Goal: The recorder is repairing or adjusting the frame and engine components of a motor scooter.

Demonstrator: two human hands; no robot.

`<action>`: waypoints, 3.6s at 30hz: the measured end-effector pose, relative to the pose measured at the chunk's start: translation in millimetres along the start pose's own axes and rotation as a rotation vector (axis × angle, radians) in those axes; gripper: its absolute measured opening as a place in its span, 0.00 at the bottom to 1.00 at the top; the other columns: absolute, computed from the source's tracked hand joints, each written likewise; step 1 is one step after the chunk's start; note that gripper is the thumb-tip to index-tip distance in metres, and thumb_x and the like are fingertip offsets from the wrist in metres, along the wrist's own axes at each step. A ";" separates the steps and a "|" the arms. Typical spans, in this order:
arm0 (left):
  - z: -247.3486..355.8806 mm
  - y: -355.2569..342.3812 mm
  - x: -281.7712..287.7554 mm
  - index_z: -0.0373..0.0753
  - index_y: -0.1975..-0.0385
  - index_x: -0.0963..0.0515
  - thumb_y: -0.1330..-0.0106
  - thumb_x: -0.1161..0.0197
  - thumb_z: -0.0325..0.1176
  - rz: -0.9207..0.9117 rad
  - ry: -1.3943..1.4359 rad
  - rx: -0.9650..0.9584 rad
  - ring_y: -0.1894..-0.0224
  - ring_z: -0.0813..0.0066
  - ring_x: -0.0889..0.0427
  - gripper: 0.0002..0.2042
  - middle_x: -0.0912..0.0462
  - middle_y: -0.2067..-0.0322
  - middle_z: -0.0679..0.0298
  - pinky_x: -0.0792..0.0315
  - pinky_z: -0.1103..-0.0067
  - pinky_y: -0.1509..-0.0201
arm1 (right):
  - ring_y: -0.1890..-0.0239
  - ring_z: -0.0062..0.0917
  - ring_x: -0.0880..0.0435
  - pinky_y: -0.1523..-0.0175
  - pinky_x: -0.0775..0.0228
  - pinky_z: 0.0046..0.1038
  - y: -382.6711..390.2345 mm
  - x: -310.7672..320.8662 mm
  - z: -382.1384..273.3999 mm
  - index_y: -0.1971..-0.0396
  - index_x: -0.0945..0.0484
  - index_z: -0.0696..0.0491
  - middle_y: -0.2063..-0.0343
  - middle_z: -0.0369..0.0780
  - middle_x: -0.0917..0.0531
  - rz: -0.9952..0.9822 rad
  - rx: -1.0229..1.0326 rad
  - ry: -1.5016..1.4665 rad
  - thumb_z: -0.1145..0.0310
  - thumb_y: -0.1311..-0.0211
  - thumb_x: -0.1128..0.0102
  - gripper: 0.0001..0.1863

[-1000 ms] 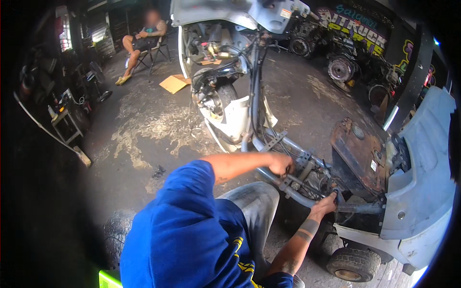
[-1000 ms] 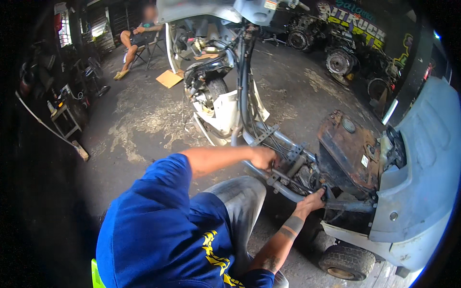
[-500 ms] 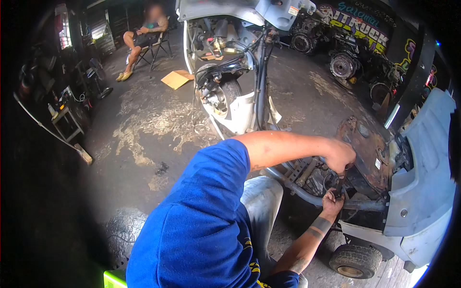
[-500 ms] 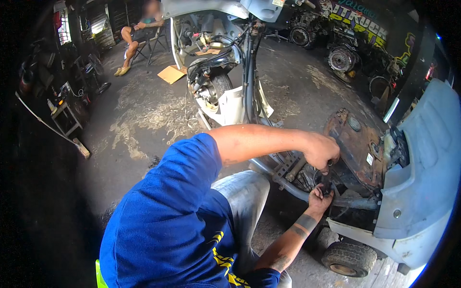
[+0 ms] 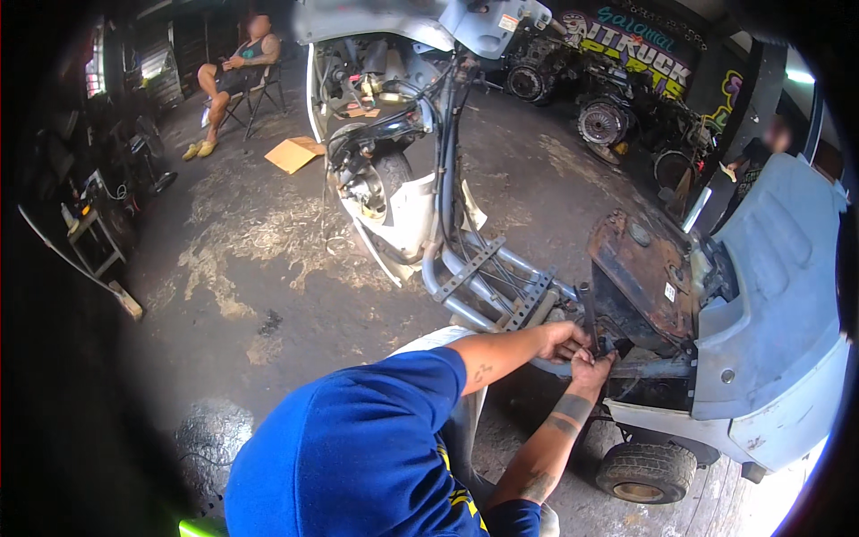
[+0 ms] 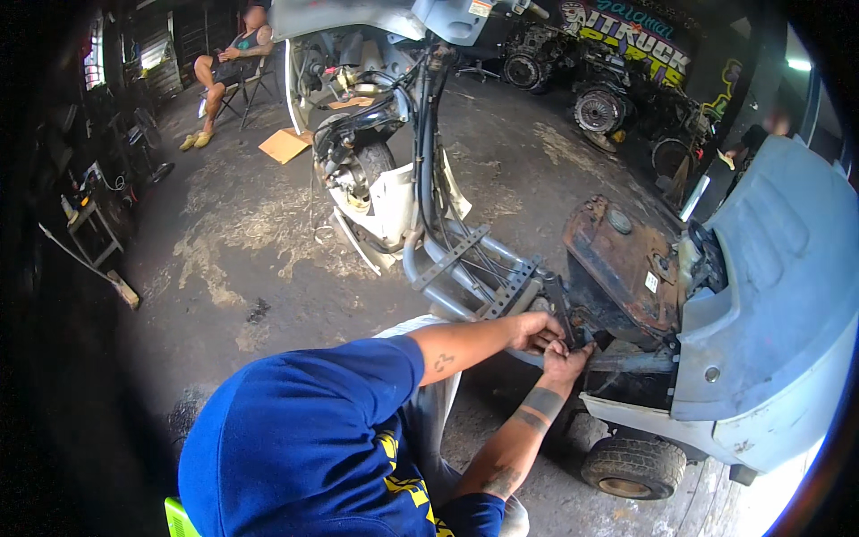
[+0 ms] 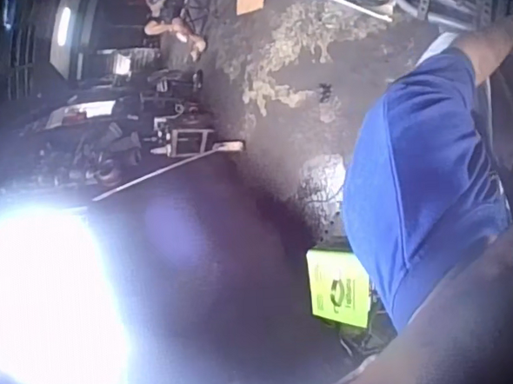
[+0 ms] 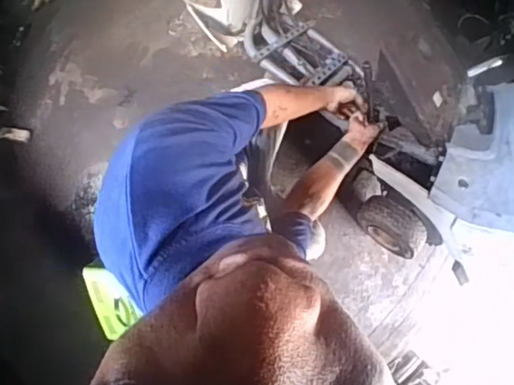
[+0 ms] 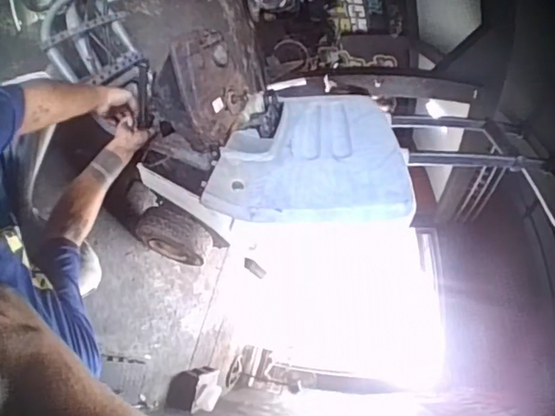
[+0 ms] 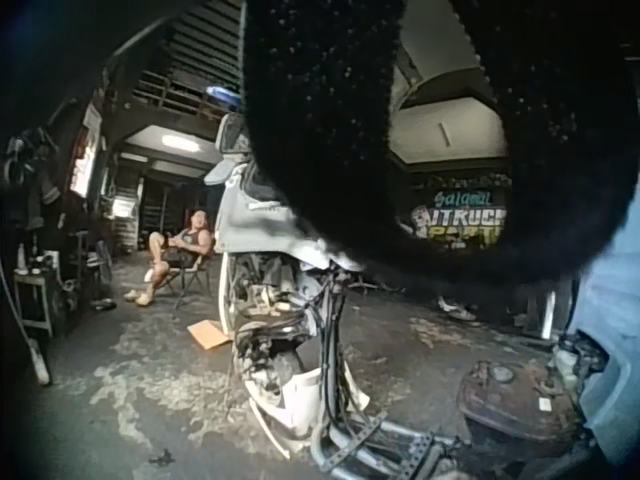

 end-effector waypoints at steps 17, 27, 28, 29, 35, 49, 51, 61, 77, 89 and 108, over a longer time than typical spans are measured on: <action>11.4 -49.2 -23.9 0.41 0.80 0.21 0.40 0.37 0.38 -0.145 0.145 0.094 0.92 0.73 0.31 0.10 0.23 0.85 0.61 0.33 0.80 0.89 | 0.87 0.12 0.39 0.88 0.52 0.11 -1.5 -0.6 -3.5 0.64 0.26 0.47 0.70 0.30 0.22 0.024 0.194 0.010 0.45 0.29 0.58 0.20; 30.5 5.4 -44.1 0.44 0.79 0.19 0.38 0.39 0.43 -0.119 -0.101 0.171 0.86 0.75 0.26 0.12 0.20 0.83 0.68 0.32 0.78 0.79 | 0.88 0.14 0.39 0.88 0.52 0.13 -14.5 15.6 -15.0 0.66 0.26 0.48 0.73 0.32 0.24 0.005 0.125 -0.003 0.45 0.30 0.58 0.22; 34.5 3.5 -40.1 0.44 0.80 0.20 0.39 0.38 0.41 -0.034 -0.234 0.127 0.85 0.74 0.25 0.11 0.20 0.83 0.68 0.31 0.77 0.78 | 0.85 0.13 0.36 0.87 0.51 0.13 -9.1 13.6 -12.7 0.66 0.26 0.48 0.72 0.32 0.24 -0.065 0.071 -0.019 0.43 0.30 0.59 0.23; 35.6 -5.8 -33.7 0.44 0.80 0.20 0.39 0.38 0.41 -0.029 -0.228 0.119 0.85 0.74 0.25 0.11 0.20 0.83 0.68 0.31 0.77 0.78 | 0.85 0.13 0.36 0.87 0.51 0.13 -7.5 8.5 -6.8 0.66 0.26 0.48 0.72 0.32 0.24 -0.069 0.064 -0.012 0.43 0.30 0.59 0.23; 28.0 -45.5 -25.7 0.40 0.77 0.19 0.39 0.37 0.40 -0.165 -0.232 0.025 0.86 0.75 0.24 0.11 0.19 0.83 0.64 0.29 0.81 0.80 | 0.81 0.14 0.32 0.87 0.52 0.13 -14.9 8.0 -3.5 0.67 0.25 0.50 0.73 0.34 0.23 -0.095 0.064 -0.095 0.44 0.32 0.58 0.24; 30.5 -43.9 -10.8 0.45 0.75 0.18 0.50 0.26 0.47 -0.009 -0.395 0.044 0.81 0.75 0.25 0.14 0.19 0.76 0.66 0.31 0.73 0.73 | 0.84 0.14 0.33 0.87 0.49 0.16 4.3 -7.9 3.5 0.70 0.25 0.48 0.75 0.31 0.22 -0.159 -0.038 -0.201 0.47 0.33 0.55 0.20; 28.6 -59.0 -4.7 0.42 0.75 0.18 0.45 0.30 0.41 -0.036 -0.357 0.053 0.84 0.73 0.25 0.10 0.20 0.80 0.65 0.31 0.78 0.79 | 0.84 0.14 0.33 0.87 0.50 0.16 3.5 -11.5 11.0 0.72 0.25 0.47 0.75 0.30 0.23 -0.135 -0.005 -0.148 0.49 0.33 0.55 0.19; 3.7 -47.6 -13.0 0.47 0.75 0.18 0.44 0.35 0.49 -0.432 0.180 0.070 0.83 0.74 0.25 0.12 0.20 0.84 0.67 0.36 0.44 0.62 | 0.84 0.15 0.32 0.88 0.49 0.13 -0.5 -10.5 11.5 0.67 0.24 0.49 0.75 0.31 0.21 -0.059 0.102 -0.039 0.51 0.31 0.56 0.18; 9.4 -7.0 -41.0 0.37 0.78 0.20 0.39 0.39 0.38 -0.316 0.326 0.093 0.87 0.75 0.24 0.11 0.19 0.81 0.61 0.28 0.81 0.82 | 0.77 0.19 0.27 0.86 0.49 0.16 0.4 -1.2 2.7 0.64 0.24 0.53 0.68 0.35 0.20 -0.011 0.045 -0.115 0.55 0.33 0.60 0.19; 12.6 -69.5 -18.6 0.41 0.78 0.18 0.43 0.35 0.41 -0.168 -0.188 0.143 0.84 0.70 0.24 0.11 0.19 0.82 0.62 0.29 0.73 0.73 | 0.83 0.18 0.31 0.87 0.50 0.16 -27.2 15.9 -11.5 0.69 0.25 0.50 0.74 0.33 0.22 -0.097 0.031 -0.111 0.44 0.34 0.58 0.24; 22.6 -46.6 -20.3 0.38 0.77 0.20 0.41 0.36 0.33 -0.180 -0.040 0.066 0.87 0.70 0.25 0.07 0.20 0.82 0.62 0.28 0.77 0.82 | 0.86 0.14 0.34 0.87 0.48 0.17 -2.3 -2.4 2.2 0.71 0.26 0.49 0.77 0.30 0.24 -0.123 0.030 -0.149 0.53 0.35 0.54 0.16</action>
Point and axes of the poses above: each hand's wrist, its own y-axis away from the middle knuckle, its own x-axis out of the back of the hand, z = x × y, the point moved 6 cm from there along -y, towards the middle knuckle
